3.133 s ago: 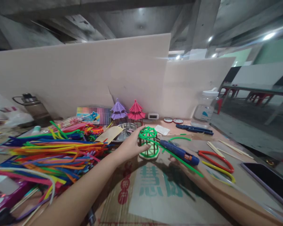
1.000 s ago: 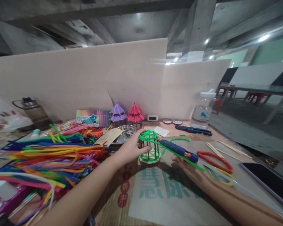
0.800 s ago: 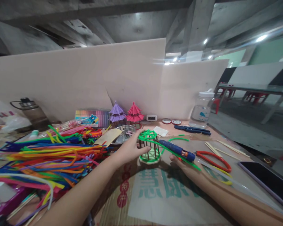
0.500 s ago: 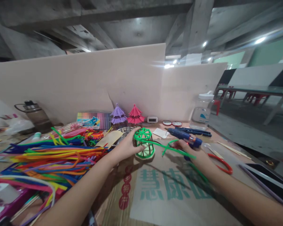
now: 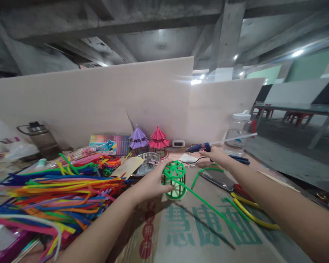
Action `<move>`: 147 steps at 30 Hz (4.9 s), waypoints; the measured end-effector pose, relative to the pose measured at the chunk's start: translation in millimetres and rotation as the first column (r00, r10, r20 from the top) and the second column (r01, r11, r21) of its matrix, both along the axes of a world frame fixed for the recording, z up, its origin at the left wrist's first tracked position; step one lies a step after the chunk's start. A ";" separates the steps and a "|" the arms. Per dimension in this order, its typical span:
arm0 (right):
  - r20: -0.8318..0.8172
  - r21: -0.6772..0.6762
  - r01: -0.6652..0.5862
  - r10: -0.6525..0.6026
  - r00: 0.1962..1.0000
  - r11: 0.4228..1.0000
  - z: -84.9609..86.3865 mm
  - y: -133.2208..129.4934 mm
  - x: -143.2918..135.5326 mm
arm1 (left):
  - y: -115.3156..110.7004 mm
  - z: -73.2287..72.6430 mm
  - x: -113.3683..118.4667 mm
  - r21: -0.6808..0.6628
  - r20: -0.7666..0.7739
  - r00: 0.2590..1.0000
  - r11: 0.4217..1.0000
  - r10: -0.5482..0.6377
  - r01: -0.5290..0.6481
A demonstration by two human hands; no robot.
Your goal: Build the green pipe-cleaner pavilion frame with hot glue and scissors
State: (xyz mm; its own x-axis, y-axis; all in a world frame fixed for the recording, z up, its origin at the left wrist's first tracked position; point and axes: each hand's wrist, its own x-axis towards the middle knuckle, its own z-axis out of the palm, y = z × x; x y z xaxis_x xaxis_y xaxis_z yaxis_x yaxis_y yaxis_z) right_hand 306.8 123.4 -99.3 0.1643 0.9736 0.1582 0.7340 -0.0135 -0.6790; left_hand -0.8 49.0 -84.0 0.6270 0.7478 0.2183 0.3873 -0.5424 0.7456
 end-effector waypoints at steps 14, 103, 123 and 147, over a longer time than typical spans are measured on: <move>0.337 -0.117 -0.041 0.079 0.938 0.992 -29.0 6.0 9.6 | 0.5 -2.3 2.8 -0.002 -0.003 1.000 1.000 0.022 -0.022; 0.242 0.257 -0.492 0.437 0.866 0.832 19.1 -115.5 -66.1 | -6.0 26.5 10.7 0.744 -0.265 0.960 0.652 0.087 0.146; 0.261 0.259 -0.509 0.448 0.855 0.821 21.5 -119.2 -71.1 | -11.8 13.6 24.2 0.808 -0.205 0.975 0.577 0.084 0.119; 0.201 0.264 -0.511 0.471 0.859 0.818 15.3 -113.3 -70.5 | -12.7 33.1 11.6 0.648 -0.192 0.978 0.759 0.081 0.065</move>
State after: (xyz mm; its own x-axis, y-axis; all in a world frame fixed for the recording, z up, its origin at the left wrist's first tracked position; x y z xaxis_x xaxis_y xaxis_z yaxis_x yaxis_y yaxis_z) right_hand 236.4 10.1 -84.0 -0.3625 0.8217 0.4397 0.6640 0.5588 -0.4968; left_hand 10.8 36.3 -50.9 0.7048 0.4771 0.5250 0.4913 -0.8621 0.1238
